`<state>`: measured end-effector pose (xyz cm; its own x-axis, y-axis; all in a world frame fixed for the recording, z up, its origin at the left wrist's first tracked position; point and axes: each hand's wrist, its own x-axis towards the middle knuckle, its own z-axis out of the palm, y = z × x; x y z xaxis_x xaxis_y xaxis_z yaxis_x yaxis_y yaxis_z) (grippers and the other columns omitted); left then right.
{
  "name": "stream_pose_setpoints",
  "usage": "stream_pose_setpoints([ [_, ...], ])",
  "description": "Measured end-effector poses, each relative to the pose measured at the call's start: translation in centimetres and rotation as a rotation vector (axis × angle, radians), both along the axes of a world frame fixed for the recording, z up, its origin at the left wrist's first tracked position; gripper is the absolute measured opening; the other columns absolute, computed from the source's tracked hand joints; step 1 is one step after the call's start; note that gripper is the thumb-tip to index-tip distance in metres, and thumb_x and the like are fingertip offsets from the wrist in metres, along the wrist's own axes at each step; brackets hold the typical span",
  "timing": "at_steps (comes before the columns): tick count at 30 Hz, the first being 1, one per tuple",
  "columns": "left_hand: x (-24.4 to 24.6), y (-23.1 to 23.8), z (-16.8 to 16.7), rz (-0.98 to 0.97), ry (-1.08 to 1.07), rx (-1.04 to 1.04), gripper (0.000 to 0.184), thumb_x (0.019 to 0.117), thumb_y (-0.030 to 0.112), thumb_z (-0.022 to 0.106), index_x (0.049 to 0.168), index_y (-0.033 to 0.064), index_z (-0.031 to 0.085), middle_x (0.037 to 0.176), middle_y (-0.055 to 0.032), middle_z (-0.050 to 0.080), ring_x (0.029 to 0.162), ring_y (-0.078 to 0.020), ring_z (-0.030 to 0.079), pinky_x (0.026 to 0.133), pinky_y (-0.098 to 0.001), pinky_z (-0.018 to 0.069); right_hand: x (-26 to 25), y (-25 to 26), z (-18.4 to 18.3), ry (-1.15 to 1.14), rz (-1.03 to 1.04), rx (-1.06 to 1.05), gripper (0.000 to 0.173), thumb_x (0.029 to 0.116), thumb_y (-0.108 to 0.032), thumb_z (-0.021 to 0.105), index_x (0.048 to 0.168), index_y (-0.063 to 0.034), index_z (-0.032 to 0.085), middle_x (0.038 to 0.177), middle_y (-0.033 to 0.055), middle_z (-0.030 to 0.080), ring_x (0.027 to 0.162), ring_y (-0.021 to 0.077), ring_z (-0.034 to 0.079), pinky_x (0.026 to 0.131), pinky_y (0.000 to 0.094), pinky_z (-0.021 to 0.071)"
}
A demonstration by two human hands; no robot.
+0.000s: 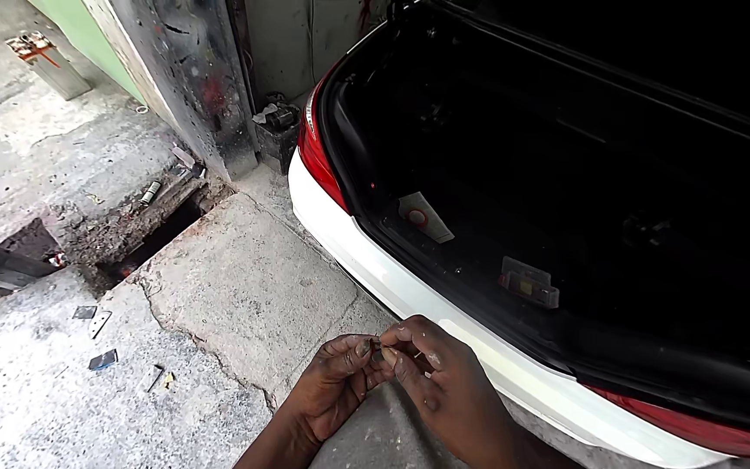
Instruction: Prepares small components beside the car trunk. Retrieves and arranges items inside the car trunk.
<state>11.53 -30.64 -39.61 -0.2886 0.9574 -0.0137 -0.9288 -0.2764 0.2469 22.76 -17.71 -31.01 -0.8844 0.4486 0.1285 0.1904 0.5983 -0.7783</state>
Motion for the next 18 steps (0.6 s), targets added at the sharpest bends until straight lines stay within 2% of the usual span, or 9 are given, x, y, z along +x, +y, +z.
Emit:
stream_pose_setpoints([
  [4, -0.1, 0.1, 0.0, 0.005, -0.001, 0.001, 0.016, 0.0981, 0.009, 0.067, 0.109, 0.0002, 0.075, 0.109, -0.0189, 0.074, 0.104, -0.0260, 0.072, 0.100, -0.0425, 0.0550, 0.1, 0.0, -0.2, 0.018, 0.030, 0.045, 0.017, 0.0994, -0.021, 0.059, 0.104, -0.0164, 0.074, 0.101, -0.0058, 0.069, 0.087, 0.0013, 0.067, 0.075, 0.0207, 0.0593],
  [8, -0.2, 0.2, -0.1, 0.003, 0.016, -0.016, 0.017, 0.0973, 0.010, 0.068, 0.109, 0.0002, 0.075, 0.109, -0.0186, 0.074, 0.102, -0.0256, 0.072, 0.099, -0.0424, 0.0555, -0.1, 0.8, 0.3, -0.022, 0.005, -0.076, 0.015, 0.0989, -0.020, 0.059, 0.104, -0.0166, 0.073, 0.094, -0.0068, 0.070, 0.076, 0.0013, 0.065, 0.067, 0.0190, 0.0566],
  [12, -0.4, 0.5, -0.3, -0.009, 0.033, -0.011, 0.017, 0.0974, 0.011, 0.068, 0.108, -0.0002, 0.076, 0.108, -0.0190, 0.074, 0.101, -0.0263, 0.072, 0.100, -0.0432, 0.0549, -0.5, 1.6, 1.0, -0.054, -0.040, -0.327, 0.011, 0.0984, -0.017, 0.062, 0.103, -0.0132, 0.072, 0.087, -0.0013, 0.073, 0.070, 0.0079, 0.068, 0.063, 0.0209, 0.0578],
  [18, -0.4, 0.7, -0.3, -0.016, 0.023, -0.030, 0.017, 0.0970, 0.011, 0.069, 0.108, -0.0003, 0.075, 0.108, -0.0198, 0.073, 0.102, -0.0274, 0.072, 0.101, -0.0445, 0.0545, -0.6, 2.0, 1.4, -0.110, -0.065, -0.429, 0.012, 0.0989, -0.017, 0.062, 0.102, -0.0130, 0.072, 0.085, 0.0012, 0.073, 0.068, 0.0101, 0.068, 0.061, 0.0217, 0.0569],
])
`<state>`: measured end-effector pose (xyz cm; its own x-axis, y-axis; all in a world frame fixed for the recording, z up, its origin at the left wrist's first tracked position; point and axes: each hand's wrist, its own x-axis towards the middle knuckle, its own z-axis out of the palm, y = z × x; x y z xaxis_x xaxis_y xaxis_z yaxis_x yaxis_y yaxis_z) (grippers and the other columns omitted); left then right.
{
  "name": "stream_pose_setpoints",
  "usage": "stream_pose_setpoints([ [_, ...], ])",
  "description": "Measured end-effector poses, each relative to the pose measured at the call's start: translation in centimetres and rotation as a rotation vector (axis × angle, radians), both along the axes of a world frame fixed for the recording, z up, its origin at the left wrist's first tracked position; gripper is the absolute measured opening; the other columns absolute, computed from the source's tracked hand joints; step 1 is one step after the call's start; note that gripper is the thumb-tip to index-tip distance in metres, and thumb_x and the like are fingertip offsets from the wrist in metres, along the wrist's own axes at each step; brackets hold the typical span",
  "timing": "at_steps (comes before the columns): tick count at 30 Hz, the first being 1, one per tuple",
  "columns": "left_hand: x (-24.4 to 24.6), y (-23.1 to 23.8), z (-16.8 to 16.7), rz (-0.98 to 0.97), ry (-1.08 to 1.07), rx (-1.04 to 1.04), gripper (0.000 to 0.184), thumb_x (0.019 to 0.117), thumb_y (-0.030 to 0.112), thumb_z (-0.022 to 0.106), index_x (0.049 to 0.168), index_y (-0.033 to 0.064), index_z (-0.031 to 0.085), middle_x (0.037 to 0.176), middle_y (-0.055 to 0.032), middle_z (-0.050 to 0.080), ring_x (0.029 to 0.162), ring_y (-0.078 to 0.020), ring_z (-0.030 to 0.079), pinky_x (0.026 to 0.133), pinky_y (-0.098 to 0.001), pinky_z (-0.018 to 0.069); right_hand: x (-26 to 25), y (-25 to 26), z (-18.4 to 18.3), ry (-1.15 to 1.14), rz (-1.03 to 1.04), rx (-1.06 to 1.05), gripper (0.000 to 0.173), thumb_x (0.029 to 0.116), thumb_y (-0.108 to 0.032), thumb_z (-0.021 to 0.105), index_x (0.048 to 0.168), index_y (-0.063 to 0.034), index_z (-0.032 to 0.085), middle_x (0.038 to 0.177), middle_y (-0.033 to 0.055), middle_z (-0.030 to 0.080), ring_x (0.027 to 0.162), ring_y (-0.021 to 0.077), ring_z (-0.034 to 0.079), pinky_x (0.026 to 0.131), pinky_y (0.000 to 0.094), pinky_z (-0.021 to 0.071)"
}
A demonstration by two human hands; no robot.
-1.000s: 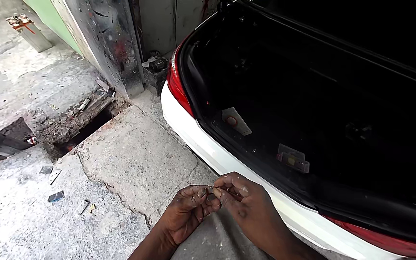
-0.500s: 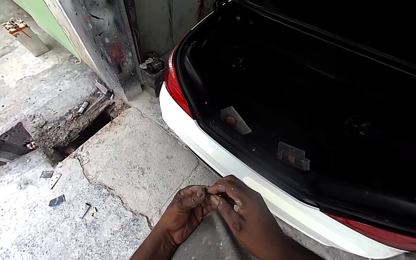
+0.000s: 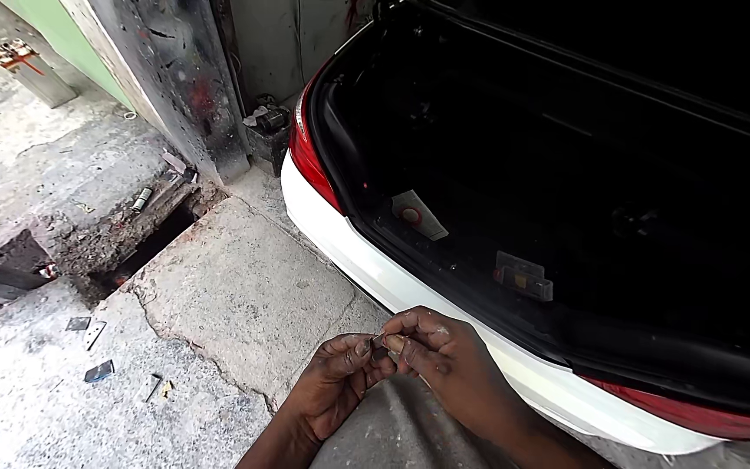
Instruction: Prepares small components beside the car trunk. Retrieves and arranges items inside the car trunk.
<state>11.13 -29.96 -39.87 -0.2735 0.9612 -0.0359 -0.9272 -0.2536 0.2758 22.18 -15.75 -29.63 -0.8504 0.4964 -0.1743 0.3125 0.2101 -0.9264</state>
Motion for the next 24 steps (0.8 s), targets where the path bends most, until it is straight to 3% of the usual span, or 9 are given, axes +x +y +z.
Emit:
stream_pose_setpoints([
  [11, 0.0, -0.1, 0.0, 0.008, -0.010, -0.002, 0.016, 0.0972, 0.010, 0.069, 0.108, 0.0001, 0.075, 0.108, -0.0191, 0.074, 0.102, -0.0271, 0.072, 0.100, -0.0442, 0.0548, 0.0, 0.0, -0.7, 0.074, 0.020, 0.016, 0.011, 0.0983, -0.015, 0.062, 0.102, -0.0115, 0.072, 0.086, 0.0011, 0.073, 0.068, 0.0099, 0.067, 0.062, 0.0211, 0.0568],
  [18, 0.1, 0.0, 0.1, 0.012, -0.003, -0.072, 0.014, 0.0961, 0.010, 0.070, 0.105, 0.0005, 0.076, 0.105, -0.0185, 0.074, 0.098, -0.0259, 0.073, 0.097, -0.0428, 0.0568, 0.1, 0.3, -1.1, -0.015, 0.093, 0.294, 0.014, 0.1000, -0.022, 0.057, 0.104, -0.0173, 0.070, 0.085, -0.0062, 0.068, 0.071, 0.0028, 0.064, 0.065, 0.0207, 0.0553],
  [24, 0.2, 0.2, 0.5, -0.014, -0.003, -0.088, 0.012, 0.0959, 0.009, 0.070, 0.103, 0.0006, 0.076, 0.103, -0.0184, 0.074, 0.096, -0.0253, 0.073, 0.095, -0.0419, 0.0577, 0.0, 0.0, -2.0, -0.002, 0.033, 0.411, 0.011, 0.0941, -0.030, 0.067, 0.097, -0.0190, 0.068, 0.078, -0.0088, 0.066, 0.069, 0.0006, 0.063, 0.063, 0.0211, 0.0547],
])
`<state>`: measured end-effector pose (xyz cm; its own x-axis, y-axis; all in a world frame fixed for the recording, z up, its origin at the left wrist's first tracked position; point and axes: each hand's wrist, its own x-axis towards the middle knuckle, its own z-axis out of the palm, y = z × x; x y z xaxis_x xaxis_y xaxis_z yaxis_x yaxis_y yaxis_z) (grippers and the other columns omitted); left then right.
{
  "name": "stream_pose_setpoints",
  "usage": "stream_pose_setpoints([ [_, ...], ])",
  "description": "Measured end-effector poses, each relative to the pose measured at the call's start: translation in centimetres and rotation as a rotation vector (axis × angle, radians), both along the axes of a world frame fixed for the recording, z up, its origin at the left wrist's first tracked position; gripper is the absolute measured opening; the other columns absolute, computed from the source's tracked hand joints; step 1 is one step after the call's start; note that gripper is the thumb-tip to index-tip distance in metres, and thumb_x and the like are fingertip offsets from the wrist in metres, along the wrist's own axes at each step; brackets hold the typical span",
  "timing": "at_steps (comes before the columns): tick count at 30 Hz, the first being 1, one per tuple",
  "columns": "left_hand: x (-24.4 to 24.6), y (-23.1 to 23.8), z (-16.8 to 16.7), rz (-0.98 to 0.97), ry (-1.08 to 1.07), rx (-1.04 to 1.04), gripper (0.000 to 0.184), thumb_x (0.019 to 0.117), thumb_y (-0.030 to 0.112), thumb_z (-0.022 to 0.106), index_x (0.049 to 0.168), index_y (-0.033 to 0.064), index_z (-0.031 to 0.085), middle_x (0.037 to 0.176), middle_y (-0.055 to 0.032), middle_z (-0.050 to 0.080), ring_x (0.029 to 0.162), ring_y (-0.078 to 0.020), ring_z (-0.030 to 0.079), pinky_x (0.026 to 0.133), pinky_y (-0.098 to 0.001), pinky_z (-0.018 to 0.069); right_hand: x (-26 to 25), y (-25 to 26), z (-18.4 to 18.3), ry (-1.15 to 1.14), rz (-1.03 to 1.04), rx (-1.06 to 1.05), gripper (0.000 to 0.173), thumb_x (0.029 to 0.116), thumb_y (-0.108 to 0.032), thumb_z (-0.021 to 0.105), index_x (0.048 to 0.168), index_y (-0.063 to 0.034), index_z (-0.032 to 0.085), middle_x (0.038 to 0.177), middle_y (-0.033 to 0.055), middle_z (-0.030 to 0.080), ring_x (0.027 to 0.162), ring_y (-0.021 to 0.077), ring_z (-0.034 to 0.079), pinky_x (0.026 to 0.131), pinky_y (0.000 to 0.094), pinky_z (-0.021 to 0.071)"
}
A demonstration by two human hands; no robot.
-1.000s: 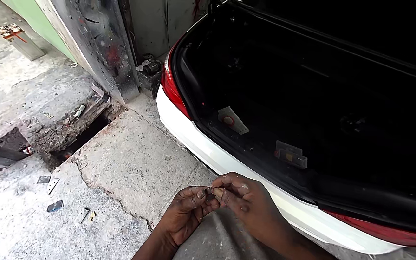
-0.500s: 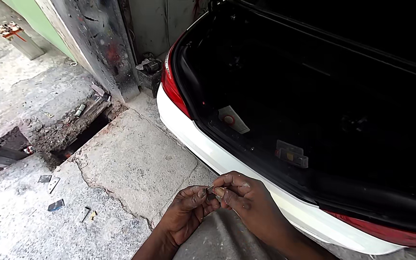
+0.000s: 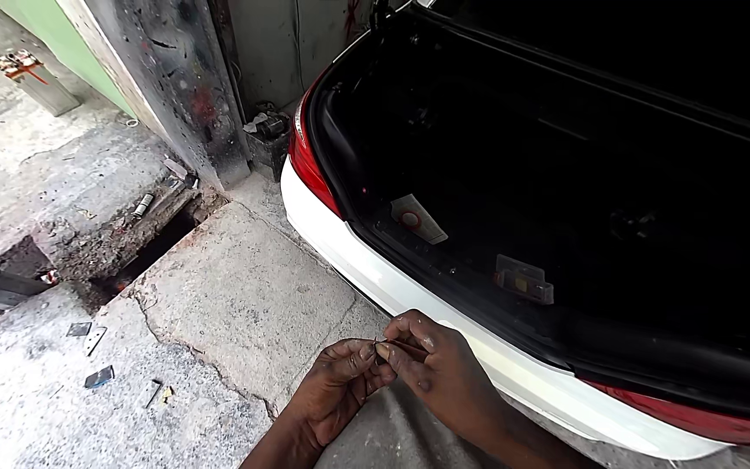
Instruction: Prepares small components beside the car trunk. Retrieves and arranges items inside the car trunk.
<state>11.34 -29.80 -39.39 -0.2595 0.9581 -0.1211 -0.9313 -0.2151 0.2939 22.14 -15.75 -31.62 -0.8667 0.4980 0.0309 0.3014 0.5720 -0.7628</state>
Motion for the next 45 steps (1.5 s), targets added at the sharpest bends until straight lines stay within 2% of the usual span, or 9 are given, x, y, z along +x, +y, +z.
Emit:
stream_pose_setpoints([
  [9, 0.3, -0.3, 0.2, -0.029, 0.008, -0.032, 0.013, 0.0948, 0.010, 0.071, 0.103, 0.0016, 0.076, 0.103, -0.0171, 0.075, 0.096, -0.0237, 0.073, 0.095, -0.0406, 0.0575, 0.6, 0.3, -1.2, 0.144, 0.093, 0.056, 0.011, 0.0945, -0.027, 0.064, 0.094, -0.0170, 0.068, 0.078, -0.0096, 0.067, 0.069, -0.0018, 0.064, 0.061, 0.0187, 0.0571],
  [15, 0.3, -0.6, 0.2, -0.045, 0.026, 0.034, 0.016, 0.0966, 0.010, 0.069, 0.108, 0.0010, 0.075, 0.105, -0.0171, 0.074, 0.097, -0.0236, 0.073, 0.096, -0.0407, 0.0573, 1.3, 0.3, -1.8, 0.290, 0.210, 0.107, 0.015, 0.0976, -0.024, 0.063, 0.093, -0.0101, 0.068, 0.083, -0.0023, 0.067, 0.069, 0.0001, 0.062, 0.061, 0.0169, 0.0559],
  [21, 0.2, -0.2, -0.1, -0.015, -0.022, 0.125, 0.016, 0.0995, 0.011, 0.065, 0.111, 0.0026, 0.073, 0.114, -0.0171, 0.071, 0.102, -0.0260, 0.071, 0.095, -0.0417, 0.0575, 2.7, 0.4, -0.7, 0.404, 0.255, -0.018, 0.012, 0.0973, -0.020, 0.067, 0.099, -0.0086, 0.063, 0.090, 0.0025, 0.066, 0.077, 0.0023, 0.065, 0.064, 0.0163, 0.0573],
  [25, 0.3, 0.2, -0.2, -0.005, -0.128, 0.121, 0.014, 0.1007, 0.011, 0.063, 0.110, 0.0046, 0.072, 0.116, -0.0177, 0.070, 0.102, -0.0299, 0.071, 0.095, -0.0460, 0.0576, 4.2, 0.7, -0.2, 0.307, 0.248, -0.201, 0.016, 0.1014, -0.022, 0.063, 0.105, -0.0073, 0.060, 0.094, 0.0036, 0.067, 0.076, 0.0041, 0.065, 0.064, 0.0195, 0.0588],
  [27, 0.1, 0.6, -0.4, 0.007, -0.156, 0.109, 0.014, 0.0999, 0.012, 0.064, 0.110, 0.0057, 0.071, 0.115, -0.0172, 0.070, 0.102, -0.0300, 0.071, 0.095, -0.0468, 0.0575, 4.6, 1.3, -0.7, 0.168, 0.241, -0.152, 0.019, 0.1022, -0.026, 0.060, 0.108, -0.0079, 0.058, 0.092, 0.0033, 0.067, 0.070, 0.0051, 0.063, 0.059, 0.0221, 0.0558],
  [30, 0.1, 1.1, -0.5, 0.022, -0.178, 0.077, 0.014, 0.0984, 0.013, 0.067, 0.109, 0.0057, 0.071, 0.114, -0.0175, 0.070, 0.102, -0.0303, 0.070, 0.094, -0.0469, 0.0572, 4.7, 1.7, -1.0, 0.039, 0.167, -0.020, 0.027, 0.0950, -0.025, 0.067, 0.116, -0.0085, 0.064, 0.085, 0.0008, 0.067, 0.070, 0.0068, 0.062, 0.061, 0.0251, 0.0544],
  [33, 0.3, 1.7, -0.5, 0.006, -0.170, 0.045, 0.014, 0.0976, 0.013, 0.068, 0.109, 0.0057, 0.071, 0.117, -0.0196, 0.069, 0.108, -0.0343, 0.069, 0.097, -0.0511, 0.0559, 3.6, 1.9, -1.8, 0.098, 0.032, 0.122, 0.018, 0.0950, -0.029, 0.064, 0.100, -0.0146, 0.074, 0.083, -0.0028, 0.071, 0.068, 0.0023, 0.064, 0.060, 0.0219, 0.0563],
  [37, 0.6, 2.9, -0.4, -0.041, -0.149, 0.061, 0.015, 0.0993, 0.014, 0.066, 0.109, 0.0050, 0.072, 0.117, -0.0216, 0.070, 0.111, -0.0342, 0.069, 0.098, -0.0520, 0.0548, 2.3, 2.2, -2.1, 0.130, 0.026, 0.240, 0.027, 0.0939, -0.033, 0.067, 0.112, -0.0146, 0.077, 0.090, 0.0004, 0.070, 0.070, 0.0065, 0.063, 0.062, 0.0254, 0.0559],
  [45, 1.5, 6.1, -1.5, -0.106, -0.154, 0.084, 0.017, 0.0997, 0.017, 0.065, 0.112, 0.0084, 0.074, 0.119, -0.0181, 0.070, 0.112, -0.0321, 0.068, 0.097, -0.0532, 0.0544, 3.3, 4.8, -3.5, 0.186, 0.001, 0.301, 0.016, 0.0934, -0.023, 0.068, 0.100, -0.0108, 0.076, 0.087, 0.0056, 0.072, 0.077, 0.0163, 0.070, 0.065, 0.0330, 0.0593],
])
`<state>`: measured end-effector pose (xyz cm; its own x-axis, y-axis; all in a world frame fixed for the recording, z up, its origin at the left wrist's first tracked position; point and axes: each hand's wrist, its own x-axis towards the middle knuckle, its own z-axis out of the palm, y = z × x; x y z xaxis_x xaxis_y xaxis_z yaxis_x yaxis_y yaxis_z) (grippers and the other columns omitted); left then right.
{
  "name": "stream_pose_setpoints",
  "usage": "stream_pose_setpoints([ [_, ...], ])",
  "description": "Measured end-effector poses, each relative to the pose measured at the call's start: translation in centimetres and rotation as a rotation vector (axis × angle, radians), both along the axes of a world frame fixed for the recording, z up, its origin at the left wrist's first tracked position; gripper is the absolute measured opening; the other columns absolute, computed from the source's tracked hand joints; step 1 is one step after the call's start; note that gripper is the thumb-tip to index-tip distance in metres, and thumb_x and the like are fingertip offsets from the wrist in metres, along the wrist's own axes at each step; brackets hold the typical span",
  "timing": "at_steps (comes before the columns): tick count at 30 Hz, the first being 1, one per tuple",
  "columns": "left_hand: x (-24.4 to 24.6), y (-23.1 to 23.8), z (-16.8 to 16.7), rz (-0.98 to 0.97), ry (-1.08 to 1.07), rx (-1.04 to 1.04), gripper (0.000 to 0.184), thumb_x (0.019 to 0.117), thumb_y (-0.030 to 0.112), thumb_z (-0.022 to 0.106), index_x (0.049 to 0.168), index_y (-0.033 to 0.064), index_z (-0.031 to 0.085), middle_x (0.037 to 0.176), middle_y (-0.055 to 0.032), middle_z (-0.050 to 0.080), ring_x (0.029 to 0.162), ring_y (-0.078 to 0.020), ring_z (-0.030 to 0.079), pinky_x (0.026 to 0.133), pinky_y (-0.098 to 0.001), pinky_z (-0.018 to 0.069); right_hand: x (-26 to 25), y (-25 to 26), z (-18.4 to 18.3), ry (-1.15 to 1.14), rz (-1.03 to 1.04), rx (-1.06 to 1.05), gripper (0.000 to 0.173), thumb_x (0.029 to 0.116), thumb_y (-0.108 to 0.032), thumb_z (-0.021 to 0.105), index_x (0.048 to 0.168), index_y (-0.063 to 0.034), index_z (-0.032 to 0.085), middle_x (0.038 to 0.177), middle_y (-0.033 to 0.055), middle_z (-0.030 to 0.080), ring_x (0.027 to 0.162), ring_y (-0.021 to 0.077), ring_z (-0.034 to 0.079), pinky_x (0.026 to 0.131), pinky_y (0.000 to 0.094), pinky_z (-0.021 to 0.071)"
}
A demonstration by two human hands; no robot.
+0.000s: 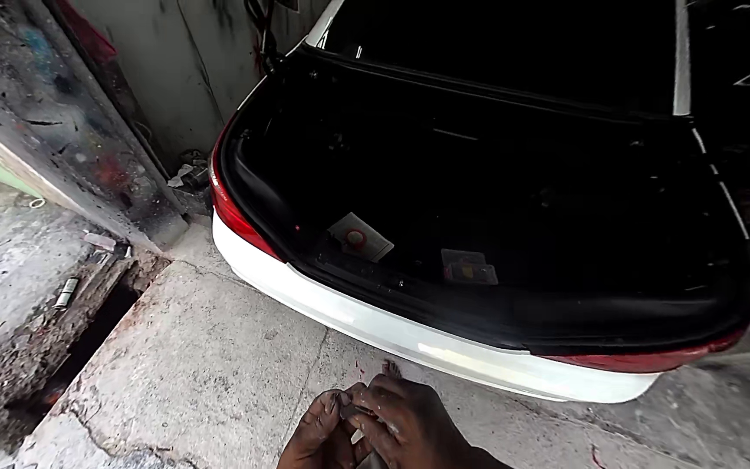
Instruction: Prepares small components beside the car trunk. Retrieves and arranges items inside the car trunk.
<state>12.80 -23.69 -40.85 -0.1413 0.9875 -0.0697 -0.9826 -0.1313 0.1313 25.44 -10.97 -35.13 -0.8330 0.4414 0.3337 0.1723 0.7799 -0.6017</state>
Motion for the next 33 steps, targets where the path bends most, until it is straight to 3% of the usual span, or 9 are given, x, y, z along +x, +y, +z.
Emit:
stream_pose_setpoints([
  [4, 0.3, 2.8, -1.3, -0.048, 0.088, -0.145, 0.018, 0.0992, 0.022, 0.066, 0.111, 0.0118, 0.076, 0.117, -0.0156, 0.072, 0.111, -0.0300, 0.069, 0.098, -0.0535, 0.0546, 1.1, 2.5, -0.6, -0.061, -0.026, -0.142, 0.014, 0.0922, -0.018, 0.071, 0.098, -0.0069, 0.077, 0.089, 0.0088, 0.073, 0.079, 0.0195, 0.072, 0.068, 0.0371, 0.0602],
  [8, 0.5, 8.4, -2.6, -0.108, 0.262, -0.324, 0.028, 0.1003, 0.026, 0.066, 0.123, 0.0097, 0.071, 0.120, -0.0165, 0.071, 0.111, -0.0304, 0.069, 0.098, -0.0507, 0.0555, 3.0, 7.4, -2.3, -0.111, -0.122, -0.312, 0.013, 0.0912, -0.014, 0.072, 0.098, -0.0048, 0.078, 0.090, 0.0116, 0.074, 0.080, 0.0221, 0.073, 0.073, 0.0408, 0.0608],
  [12, -1.9, 18.8, -5.9, -0.015, 1.059, -0.488, 0.031, 0.0996, 0.021, 0.065, 0.122, -0.0014, 0.068, 0.116, -0.0129, 0.072, 0.108, -0.0232, 0.069, 0.095, -0.0420, 0.0581, 4.6, 18.6, -6.9, -0.188, -0.355, -0.364, 0.020, 0.0935, -0.023, 0.071, 0.104, -0.0070, 0.077, 0.090, 0.0065, 0.073, 0.076, 0.0162, 0.070, 0.071, 0.0379, 0.0614],
  [14, -4.4, 26.3, -8.9, 0.070, 1.547, -0.539, 0.041, 0.0975, 0.033, 0.067, 0.125, 0.0021, 0.068, 0.124, -0.0107, 0.070, 0.118, -0.0205, 0.066, 0.103, -0.0425, 0.0548, 4.8, 27.4, -10.0, -0.322, -0.507, -0.474, 0.029, 0.0972, -0.028, 0.067, 0.113, -0.0044, 0.074, 0.097, 0.0094, 0.074, 0.087, 0.0203, 0.072, 0.083, 0.0435, 0.0606],
  [17, -8.3, 36.7, -14.6, 0.028, 2.109, -0.678, 0.055, 0.0984, 0.046, 0.061, 0.132, 0.0033, 0.065, 0.131, -0.0203, 0.064, 0.126, -0.0358, 0.060, 0.106, -0.0581, 0.0474, 4.1, 39.7, -17.5, -0.498, -0.724, -0.537, 0.030, 0.0983, -0.029, 0.069, 0.115, -0.0046, 0.072, 0.102, 0.0153, 0.073, 0.096, 0.0321, 0.071, 0.089, 0.0587, 0.0555],
  [20, -10.2, 43.1, -21.1, -0.081, 2.429, -0.794, 0.065, 0.0979, 0.057, 0.057, 0.138, 0.0059, 0.062, 0.142, -0.0189, 0.058, 0.138, -0.0383, 0.049, 0.114, -0.0585, 0.0373, 2.4, 48.7, -25.6, -0.670, -0.804, -0.449, 0.025, 0.0978, -0.028, 0.068, 0.111, -0.0070, 0.074, 0.103, 0.0185, 0.073, 0.099, 0.0391, 0.069, 0.086, 0.0664, 0.0522],
  [24, -10.0, 44.1, -25.6, -0.020, 2.698, -0.851, 0.078, 0.0964, 0.071, 0.032, 0.133, 0.0124, 0.068, 0.138, -0.0105, 0.065, 0.138, -0.0329, 0.052, 0.118, -0.0565, 0.0325, -1.2, 56.1, -34.1, -0.911, -0.782, -0.401, 0.023, 0.0990, -0.027, 0.063, 0.110, -0.0100, 0.073, 0.106, 0.0189, 0.073, 0.104, 0.0402, 0.069, 0.085, 0.0638, 0.0527],
  [28, -9.9, 43.6, -25.9, 0.094, 2.714, -0.812, 0.073, 0.0971, 0.067, 0.035, 0.114, 0.0102, 0.077, 0.119, -0.0102, 0.074, 0.123, -0.0340, 0.063, 0.113, -0.0583, 0.0373, -4.6, 58.8, -39.6, -0.943, -0.701, -0.393, 0.020, 0.0980, -0.023, 0.062, 0.108, -0.0087, 0.072, 0.105, 0.0197, 0.073, 0.104, 0.0409, 0.069, 0.084, 0.0639, 0.0530],
  [33, -9.9, 43.7, -26.0, 0.104, 2.718, -0.783, 0.068, 0.0974, 0.066, 0.038, 0.108, 0.0133, 0.079, 0.112, -0.0069, 0.076, 0.117, -0.0315, 0.066, 0.111, -0.0581, 0.0384, -6.5, 59.8, -42.6, -0.943, -0.690, -0.416, 0.023, 0.0974, -0.021, 0.061, 0.112, -0.0075, 0.072, 0.108, 0.0216, 0.072, 0.106, 0.0426, 0.068, 0.084, 0.0649, 0.0527],
])
